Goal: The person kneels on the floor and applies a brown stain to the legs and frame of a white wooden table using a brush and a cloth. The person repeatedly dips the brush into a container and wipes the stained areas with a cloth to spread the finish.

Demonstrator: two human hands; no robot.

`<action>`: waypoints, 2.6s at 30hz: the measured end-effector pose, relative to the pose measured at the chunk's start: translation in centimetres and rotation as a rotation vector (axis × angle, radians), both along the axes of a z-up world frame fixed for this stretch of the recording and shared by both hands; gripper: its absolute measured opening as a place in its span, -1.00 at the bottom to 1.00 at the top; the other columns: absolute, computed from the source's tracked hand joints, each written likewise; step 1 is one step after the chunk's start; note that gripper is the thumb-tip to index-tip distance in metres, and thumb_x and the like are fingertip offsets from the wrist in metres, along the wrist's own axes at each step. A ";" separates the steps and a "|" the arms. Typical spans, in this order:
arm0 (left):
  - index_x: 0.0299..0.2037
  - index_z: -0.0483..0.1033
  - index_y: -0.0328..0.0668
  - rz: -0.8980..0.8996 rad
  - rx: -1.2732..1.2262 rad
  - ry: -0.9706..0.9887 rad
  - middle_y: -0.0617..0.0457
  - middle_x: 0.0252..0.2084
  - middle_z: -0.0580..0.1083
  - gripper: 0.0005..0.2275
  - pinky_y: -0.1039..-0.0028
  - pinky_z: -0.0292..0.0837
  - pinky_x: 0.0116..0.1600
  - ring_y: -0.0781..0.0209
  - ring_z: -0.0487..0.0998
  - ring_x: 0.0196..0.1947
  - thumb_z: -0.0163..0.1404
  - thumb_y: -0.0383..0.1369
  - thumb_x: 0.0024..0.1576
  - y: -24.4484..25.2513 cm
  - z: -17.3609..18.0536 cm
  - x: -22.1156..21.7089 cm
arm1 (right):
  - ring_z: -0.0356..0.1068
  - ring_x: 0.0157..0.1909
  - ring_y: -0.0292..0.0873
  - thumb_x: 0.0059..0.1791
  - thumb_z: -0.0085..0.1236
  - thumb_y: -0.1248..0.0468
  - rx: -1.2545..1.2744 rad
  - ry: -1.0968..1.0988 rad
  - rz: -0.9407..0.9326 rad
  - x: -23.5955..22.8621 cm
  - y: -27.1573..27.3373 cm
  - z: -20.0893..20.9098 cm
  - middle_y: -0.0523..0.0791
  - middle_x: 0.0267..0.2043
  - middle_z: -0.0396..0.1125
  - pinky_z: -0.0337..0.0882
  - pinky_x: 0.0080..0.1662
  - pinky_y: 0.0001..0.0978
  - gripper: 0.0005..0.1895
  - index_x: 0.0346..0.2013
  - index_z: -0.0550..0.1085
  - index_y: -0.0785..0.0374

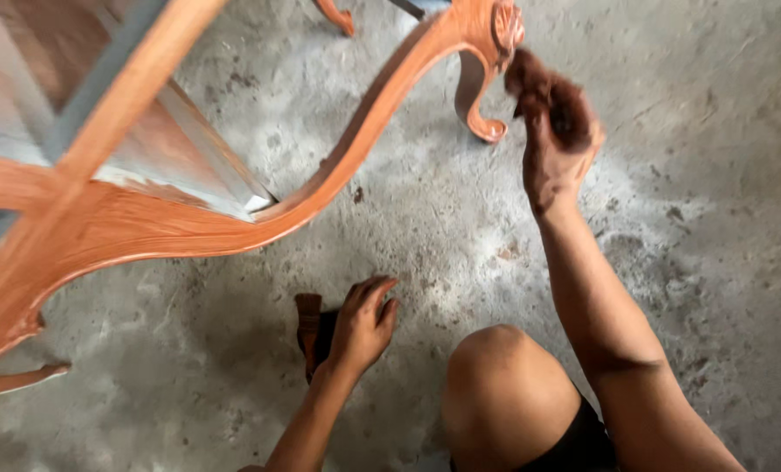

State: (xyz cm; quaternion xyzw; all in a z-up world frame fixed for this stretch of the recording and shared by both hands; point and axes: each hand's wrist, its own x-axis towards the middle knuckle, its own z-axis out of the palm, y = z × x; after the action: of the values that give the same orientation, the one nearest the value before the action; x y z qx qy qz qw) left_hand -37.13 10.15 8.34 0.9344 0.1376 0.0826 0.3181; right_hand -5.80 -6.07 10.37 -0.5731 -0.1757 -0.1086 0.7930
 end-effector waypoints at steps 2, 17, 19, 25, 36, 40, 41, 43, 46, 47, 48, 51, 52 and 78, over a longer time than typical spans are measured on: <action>0.11 0.51 -0.22 0.033 0.009 -0.095 -0.15 0.12 0.50 -0.73 0.23 0.53 0.13 -0.12 0.55 0.11 0.08 -0.40 0.20 -0.2 0.7 -0.9 | 0.42 -0.12 -0.26 0.19 0.23 0.36 -0.136 -0.153 -0.136 1.1 0.1 2.2 -0.10 -0.12 0.47 0.46 -0.02 -0.40 -0.84 0.03 0.51 0.38; 0.14 0.50 -0.19 0.005 0.019 -0.118 -0.10 0.15 0.51 -0.70 0.22 0.50 0.17 -0.10 0.54 0.12 0.08 -0.48 0.18 -1.4 1.8 -1.7 | 0.47 -0.04 0.00 0.05 0.14 0.60 -0.536 -0.728 -0.464 5.3 5.7 -11.6 -0.04 -0.01 0.38 0.55 -0.06 -0.22 -0.58 0.14 0.53 0.17; 0.15 0.50 -0.18 0.021 0.013 -0.093 -0.09 0.15 0.51 -0.70 0.23 0.50 0.18 -0.10 0.55 0.13 0.07 -0.48 0.20 -1.3 2.0 -1.9 | 0.53 -0.05 -0.02 0.04 0.21 0.58 -0.437 -0.584 -0.447 5.2 6.7 -14.5 -0.06 -0.01 0.43 0.59 -0.08 -0.26 -0.60 0.08 0.58 0.08; 0.13 0.52 -0.17 0.083 0.022 -0.055 -0.07 0.12 0.54 -0.72 0.25 0.52 0.15 -0.07 0.58 0.09 0.08 -0.47 0.20 -0.9 1.7 -2.1 | 0.50 -0.02 0.03 -0.01 0.17 0.50 -0.697 -0.487 -0.295 5.3 6.9 -24.3 -0.04 -0.02 0.44 0.53 -0.01 -0.20 -0.74 -0.09 0.61 0.18; 0.16 0.49 -0.19 0.075 -0.014 -0.053 -0.10 0.14 0.52 -0.70 0.28 0.56 0.13 -0.07 0.57 0.12 0.08 -0.50 0.22 -0.4 1.8 -2.1 | 0.35 -0.05 -0.05 -0.06 0.02 0.42 -1.460 -0.507 -0.216 11.1 -2.7 -28.9 -0.09 -0.17 0.40 0.37 0.02 -0.18 -0.78 -0.30 0.58 0.05; 0.16 0.49 -0.19 0.049 -0.005 -0.031 -0.09 0.12 0.52 -0.70 0.26 0.54 0.14 -0.07 0.58 0.10 0.08 -0.50 0.21 -0.2 1.6 -2.1 | 0.35 -0.09 0.01 0.11 0.03 0.41 -1.053 -0.491 -0.154 10.2 -1.1 -24.6 -0.10 -0.12 0.44 0.34 0.01 -0.09 -0.77 -0.06 0.62 0.16; 0.15 0.49 -0.20 0.047 -0.011 -0.007 -0.09 0.12 0.52 -0.71 0.25 0.54 0.14 -0.07 0.58 0.09 0.08 -0.50 0.21 -0.3 1.5 -2.2 | 0.36 -0.10 0.04 0.09 0.03 0.42 -0.956 -0.500 -0.096 9.7 -0.5 -24.3 -0.12 -0.10 0.47 0.34 0.01 -0.07 -0.73 -0.02 0.62 0.18; 0.16 0.49 -0.19 0.034 0.001 -0.033 -0.10 0.13 0.52 -0.70 0.24 0.54 0.15 -0.09 0.58 0.11 0.08 -0.50 0.21 -0.1 1.4 -2.1 | 0.32 0.00 0.10 0.10 -0.01 0.42 -0.935 -0.592 -0.069 9.5 2.0 -24.4 0.02 -0.02 0.39 0.32 0.08 -0.05 -0.66 0.14 0.58 0.26; 0.16 0.49 -0.20 0.032 0.014 -0.065 -0.10 0.14 0.52 -0.70 0.25 0.54 0.16 -0.08 0.57 0.12 0.07 -0.49 0.22 0.0 1.7 -2.8 | 0.28 0.09 0.15 0.05 -0.06 0.42 -1.073 -0.675 -0.039 9.2 3.3 -26.1 0.09 -0.02 0.34 0.26 0.18 0.01 -0.62 0.14 0.52 0.33; 0.16 0.49 -0.20 0.036 0.019 -0.078 -0.09 0.14 0.52 -0.71 0.25 0.54 0.16 -0.08 0.58 0.12 0.07 -0.49 0.22 0.1 1.7 -3.0 | 0.27 0.12 0.16 0.02 -0.08 0.42 -1.147 -0.697 -0.033 9.5 3.3 -26.6 0.10 -0.03 0.33 0.24 0.21 0.03 -0.63 0.10 0.50 0.34; 0.15 0.49 -0.20 0.044 0.026 -0.085 -0.09 0.14 0.52 -0.71 0.24 0.53 0.16 -0.07 0.58 0.12 0.07 -0.49 0.22 0.3 1.8 -3.0 | 0.27 0.11 0.13 0.05 -0.06 0.38 -1.272 -0.740 -0.160 10.0 2.6 -27.1 0.08 -0.02 0.33 0.22 0.22 0.04 -0.69 0.06 0.50 0.28; 0.14 0.51 -0.20 0.069 0.029 -0.067 -0.09 0.13 0.53 -0.73 0.24 0.53 0.15 -0.05 0.58 0.10 0.07 -0.48 0.22 0.6 2.1 -3.8 | 0.28 0.12 0.10 0.09 -0.03 0.30 -1.483 -0.603 -0.341 10.7 0.5 -28.5 0.05 0.02 0.35 0.17 0.24 0.04 -0.79 -0.05 0.53 0.15; 0.15 0.51 -0.20 0.073 0.021 -0.046 -0.09 0.12 0.53 -0.72 0.25 0.53 0.13 -0.04 0.59 0.09 0.07 -0.48 0.23 0.7 2.0 -4.2 | 0.28 0.14 0.11 0.08 -0.03 0.31 -1.440 -0.395 -0.269 10.5 0.0 -28.8 0.07 0.03 0.35 0.16 0.24 0.01 -0.79 -0.07 0.55 0.15; 0.11 0.54 -0.21 0.102 -0.017 -0.044 -0.06 0.07 0.55 -0.73 0.31 0.54 0.13 0.01 0.61 0.06 0.07 -0.51 0.20 1.3 1.1 -4.4 | 0.22 -0.37 -0.29 0.18 0.15 0.44 0.421 0.152 0.036 4.0 0.9 -7.1 -0.15 -0.40 0.37 0.23 -0.22 -0.41 -0.81 -0.34 0.52 0.29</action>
State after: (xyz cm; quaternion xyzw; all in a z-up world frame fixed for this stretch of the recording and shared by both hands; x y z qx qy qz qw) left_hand -41.57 11.49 9.43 0.9214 0.1785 0.1181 0.3243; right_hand -1.77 -5.15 3.28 -0.3981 -0.0988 -0.0853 0.9080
